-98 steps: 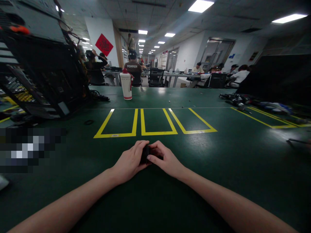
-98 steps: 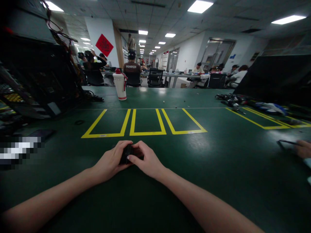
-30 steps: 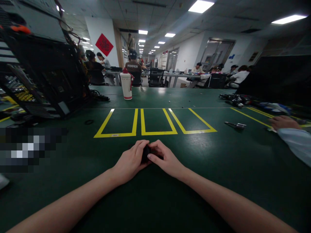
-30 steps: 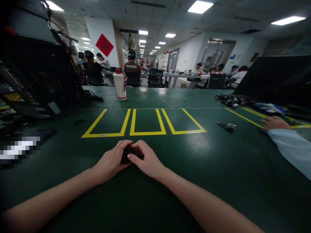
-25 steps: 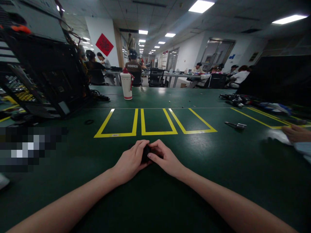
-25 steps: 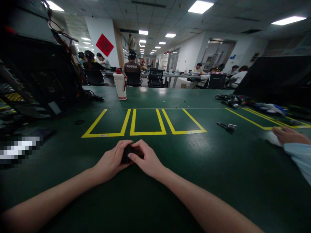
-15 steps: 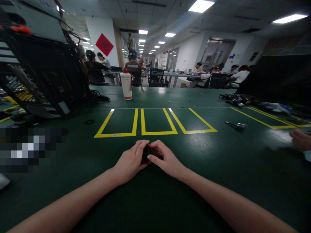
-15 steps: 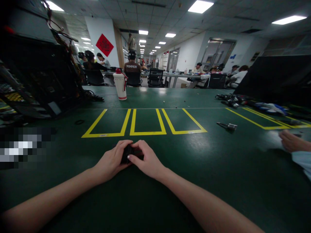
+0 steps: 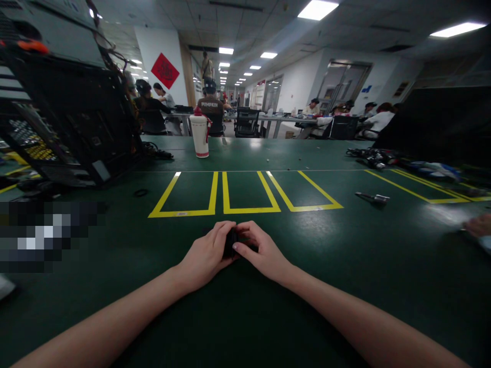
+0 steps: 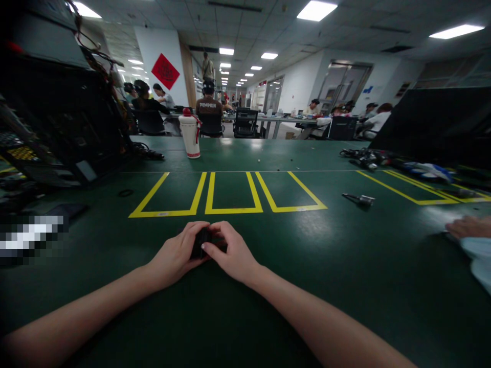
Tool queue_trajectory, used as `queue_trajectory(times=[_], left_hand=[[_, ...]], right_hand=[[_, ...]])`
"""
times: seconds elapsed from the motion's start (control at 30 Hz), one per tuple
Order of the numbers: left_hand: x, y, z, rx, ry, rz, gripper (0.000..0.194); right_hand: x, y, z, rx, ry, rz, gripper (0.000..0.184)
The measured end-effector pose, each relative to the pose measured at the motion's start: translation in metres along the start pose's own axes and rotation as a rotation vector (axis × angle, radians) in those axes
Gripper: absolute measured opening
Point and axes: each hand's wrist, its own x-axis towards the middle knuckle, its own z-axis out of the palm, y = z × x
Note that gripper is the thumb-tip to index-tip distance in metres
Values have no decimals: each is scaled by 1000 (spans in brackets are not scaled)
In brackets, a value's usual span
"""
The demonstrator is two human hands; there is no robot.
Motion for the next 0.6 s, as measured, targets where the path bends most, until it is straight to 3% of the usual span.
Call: queue_trajectory(times=[0.6], left_hand=[[0,1,0,2,17,21,62]], right_hand=[[1,3,1,16,-7,-24,17]])
